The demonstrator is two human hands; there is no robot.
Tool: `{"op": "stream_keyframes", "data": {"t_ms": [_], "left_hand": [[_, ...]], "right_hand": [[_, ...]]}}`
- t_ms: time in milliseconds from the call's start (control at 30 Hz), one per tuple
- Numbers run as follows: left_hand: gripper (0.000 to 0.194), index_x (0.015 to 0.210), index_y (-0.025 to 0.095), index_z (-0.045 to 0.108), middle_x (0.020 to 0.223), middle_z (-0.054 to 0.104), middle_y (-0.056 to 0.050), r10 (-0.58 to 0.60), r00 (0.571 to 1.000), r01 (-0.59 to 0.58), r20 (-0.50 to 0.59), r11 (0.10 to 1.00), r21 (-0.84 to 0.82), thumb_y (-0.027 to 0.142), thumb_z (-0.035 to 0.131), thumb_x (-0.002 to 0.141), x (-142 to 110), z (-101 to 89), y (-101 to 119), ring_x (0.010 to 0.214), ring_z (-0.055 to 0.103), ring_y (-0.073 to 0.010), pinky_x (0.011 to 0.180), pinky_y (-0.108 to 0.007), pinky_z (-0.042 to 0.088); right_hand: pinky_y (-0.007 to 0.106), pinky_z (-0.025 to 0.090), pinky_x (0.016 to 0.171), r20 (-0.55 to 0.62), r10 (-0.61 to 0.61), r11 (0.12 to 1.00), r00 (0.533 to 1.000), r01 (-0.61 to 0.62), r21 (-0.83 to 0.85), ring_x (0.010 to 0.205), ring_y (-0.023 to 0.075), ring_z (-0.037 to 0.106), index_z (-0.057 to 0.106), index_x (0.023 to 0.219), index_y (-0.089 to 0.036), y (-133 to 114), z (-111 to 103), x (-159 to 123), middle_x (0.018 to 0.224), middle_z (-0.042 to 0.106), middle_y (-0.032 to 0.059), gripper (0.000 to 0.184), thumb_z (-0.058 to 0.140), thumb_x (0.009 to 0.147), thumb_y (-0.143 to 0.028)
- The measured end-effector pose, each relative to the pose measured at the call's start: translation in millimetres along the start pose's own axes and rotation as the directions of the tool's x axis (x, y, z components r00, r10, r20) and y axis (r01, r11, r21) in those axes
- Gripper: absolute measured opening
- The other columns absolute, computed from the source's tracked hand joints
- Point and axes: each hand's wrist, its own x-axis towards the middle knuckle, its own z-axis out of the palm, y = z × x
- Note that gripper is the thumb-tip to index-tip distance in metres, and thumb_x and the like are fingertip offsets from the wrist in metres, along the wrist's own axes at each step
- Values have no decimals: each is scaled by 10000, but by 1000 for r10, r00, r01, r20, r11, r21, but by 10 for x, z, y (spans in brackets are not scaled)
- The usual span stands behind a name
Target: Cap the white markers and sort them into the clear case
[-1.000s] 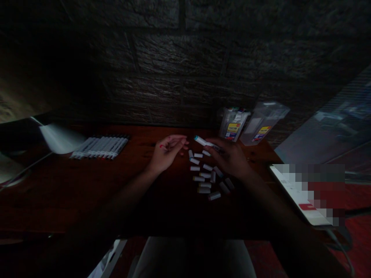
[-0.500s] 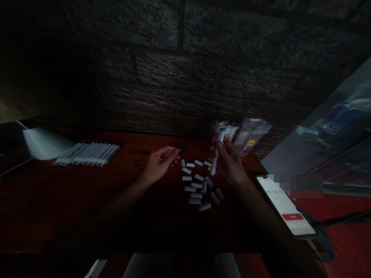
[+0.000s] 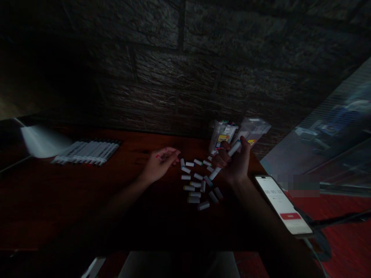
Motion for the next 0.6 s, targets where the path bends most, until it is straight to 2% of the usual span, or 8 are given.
{"op": "stream_keyframes", "data": {"t_ms": [133,400,600], "left_hand": [[185,864,176,671,691,696,-16,7,1000,-7,1,1000,10,354,621,855,-4,10,2,603,630,-111,546,-212,503],[187,865,177,666,674,693,-13,11,1000,-11,-7,1000,21,359,624,851,-4,9,-10,601,634,-116,548,-216,506],[175,871,185,667,676,694,-12,15,1000,-15,-2,999,44,352,616,853,2,3,-26,603,636,-115,549,-215,506]], "right_hand": [[209,233,326,-4,-15,1000,1000,15,-1,329,64,141,486,617,-224,-2,36,-24,380,206,-117,475,554,784,-663],[215,237,334,-44,-93,995,995,91,-44,333,71,179,465,607,-229,-10,49,-27,389,222,-110,508,548,802,-691],[191,308,399,-105,-150,985,983,139,-107,421,69,340,563,787,-227,60,80,49,524,402,-81,358,640,834,-574]]}}
